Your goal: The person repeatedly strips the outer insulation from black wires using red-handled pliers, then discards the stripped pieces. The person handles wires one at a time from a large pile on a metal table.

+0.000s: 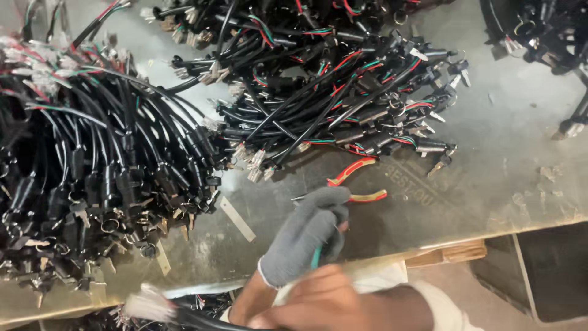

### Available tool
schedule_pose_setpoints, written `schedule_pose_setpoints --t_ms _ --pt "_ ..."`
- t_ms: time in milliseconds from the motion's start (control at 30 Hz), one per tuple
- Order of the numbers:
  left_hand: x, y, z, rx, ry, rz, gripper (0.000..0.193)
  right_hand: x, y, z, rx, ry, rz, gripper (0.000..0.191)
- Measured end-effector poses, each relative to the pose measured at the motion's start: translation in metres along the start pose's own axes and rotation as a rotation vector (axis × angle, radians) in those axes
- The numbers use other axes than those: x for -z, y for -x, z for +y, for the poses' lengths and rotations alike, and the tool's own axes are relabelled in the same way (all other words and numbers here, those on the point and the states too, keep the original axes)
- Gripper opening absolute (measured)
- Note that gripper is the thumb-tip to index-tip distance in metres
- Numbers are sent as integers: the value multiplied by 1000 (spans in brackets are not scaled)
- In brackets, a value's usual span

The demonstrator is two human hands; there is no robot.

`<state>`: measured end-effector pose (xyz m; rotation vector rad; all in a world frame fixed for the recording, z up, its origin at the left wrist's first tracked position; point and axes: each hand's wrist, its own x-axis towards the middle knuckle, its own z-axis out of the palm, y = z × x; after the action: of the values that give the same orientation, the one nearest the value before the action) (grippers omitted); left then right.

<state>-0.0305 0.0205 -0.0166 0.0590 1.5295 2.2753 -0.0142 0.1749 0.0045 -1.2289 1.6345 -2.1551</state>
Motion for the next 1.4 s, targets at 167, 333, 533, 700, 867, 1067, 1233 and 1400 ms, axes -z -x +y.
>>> schedule_pose_setpoints --t_ms 167,333,533,700,867,1067,1233,1400 --pt "20 -8 16 -154 269 12 47 8 -28 -50 -201 1026 121 34" --pt "8 15 9 -347 653 10 41 -5 8 15 -225 1037 271 28" --pt "6 16 -5 -225 581 132 57 -4 26 36 -306 852 231 16" --pt "19 22 16 -300 -63 185 58 1 17 29 -147 895 207 35" --pt "18 19 29 -400 -321 82 32 2 40 50 -174 880 266 52" --pt "11 11 21 -161 -268 107 30 6 18 42 -142 869 282 56" --pt "-10 21 43 -205 -321 308 22 28 -15 -17 -212 1024 296 45" --pt "-61 19 34 -482 -453 -123 23 32 -24 -52 -214 216 323 55"
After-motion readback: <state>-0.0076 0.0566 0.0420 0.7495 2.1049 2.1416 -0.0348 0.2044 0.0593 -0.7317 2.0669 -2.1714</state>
